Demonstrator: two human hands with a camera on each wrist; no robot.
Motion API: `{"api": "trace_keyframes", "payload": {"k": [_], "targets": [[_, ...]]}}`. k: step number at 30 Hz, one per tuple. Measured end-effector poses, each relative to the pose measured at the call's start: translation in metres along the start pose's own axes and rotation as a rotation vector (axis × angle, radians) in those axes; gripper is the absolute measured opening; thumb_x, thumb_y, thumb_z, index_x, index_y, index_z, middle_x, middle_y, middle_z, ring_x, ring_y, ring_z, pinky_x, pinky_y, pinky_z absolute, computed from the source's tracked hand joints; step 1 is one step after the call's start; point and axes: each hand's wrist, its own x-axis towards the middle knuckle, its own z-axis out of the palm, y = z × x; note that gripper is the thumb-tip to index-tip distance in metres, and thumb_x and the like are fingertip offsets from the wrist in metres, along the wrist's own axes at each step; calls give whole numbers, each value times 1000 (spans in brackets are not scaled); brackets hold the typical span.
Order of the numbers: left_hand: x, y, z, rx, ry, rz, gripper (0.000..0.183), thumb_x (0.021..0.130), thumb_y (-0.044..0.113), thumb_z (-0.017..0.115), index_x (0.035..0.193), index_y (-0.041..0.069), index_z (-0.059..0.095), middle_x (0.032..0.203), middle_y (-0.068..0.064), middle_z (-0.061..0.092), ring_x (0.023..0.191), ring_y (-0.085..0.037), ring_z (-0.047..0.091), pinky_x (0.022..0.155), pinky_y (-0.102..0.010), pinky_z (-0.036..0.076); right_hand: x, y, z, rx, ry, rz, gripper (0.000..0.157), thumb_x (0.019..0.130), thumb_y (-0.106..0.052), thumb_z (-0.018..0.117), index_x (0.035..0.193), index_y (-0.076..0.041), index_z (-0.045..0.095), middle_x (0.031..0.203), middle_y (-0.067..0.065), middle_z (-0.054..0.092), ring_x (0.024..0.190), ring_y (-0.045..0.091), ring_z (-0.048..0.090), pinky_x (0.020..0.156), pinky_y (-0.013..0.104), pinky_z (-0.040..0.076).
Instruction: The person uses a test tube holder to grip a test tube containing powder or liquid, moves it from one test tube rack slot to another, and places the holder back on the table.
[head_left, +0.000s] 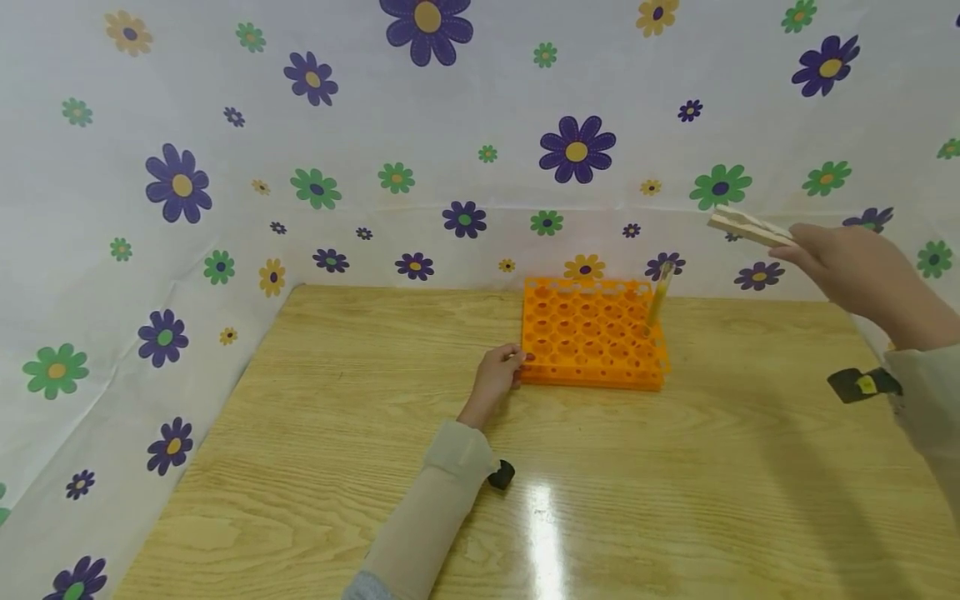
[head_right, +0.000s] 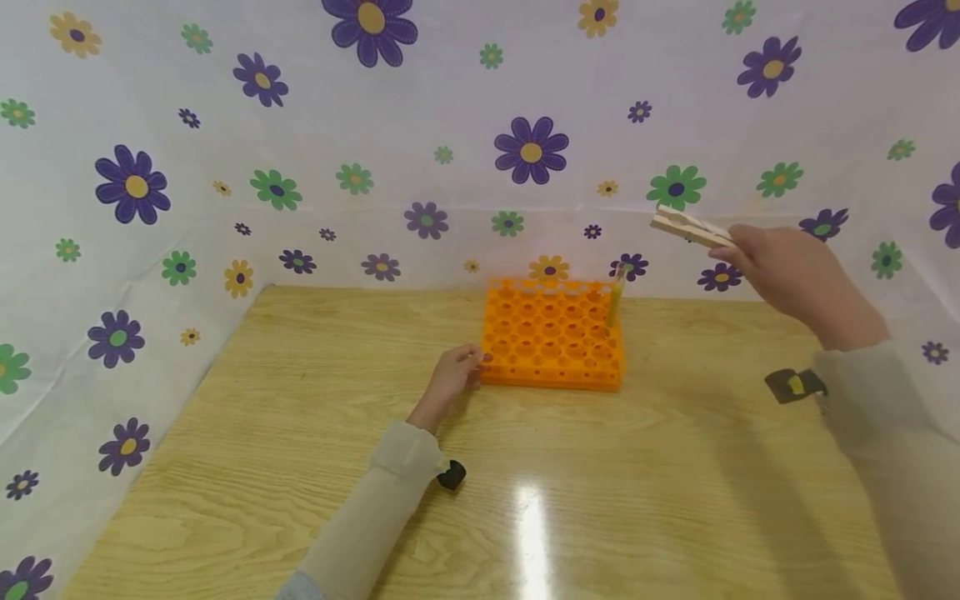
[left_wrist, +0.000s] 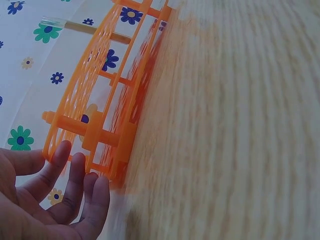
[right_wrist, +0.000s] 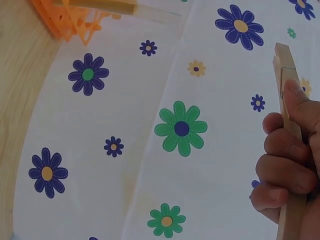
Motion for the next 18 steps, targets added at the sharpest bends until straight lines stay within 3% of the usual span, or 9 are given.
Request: {"api": "trace_keyframes", "payload": {"k": [7, 18], "targets": [[0, -1, 1, 5, 7, 4, 20, 99, 14, 46, 82, 6, 54, 113, -16, 65, 67, -12, 45, 59, -22, 41, 5, -5, 1, 4, 4, -17, 33, 103, -31, 36, 85, -5, 47, 59, 5, 34, 51, 18, 30, 49, 30, 28], [0, 1, 0, 8, 2, -9, 20, 99, 15, 46, 89, 3, 59, 114, -15, 65, 70, -10, 50, 59, -21, 41, 11, -13, 2, 22, 33, -55, 29, 102, -27, 39, 87, -5, 50, 61, 5, 38, 52, 17, 31, 49, 28, 28]]}}
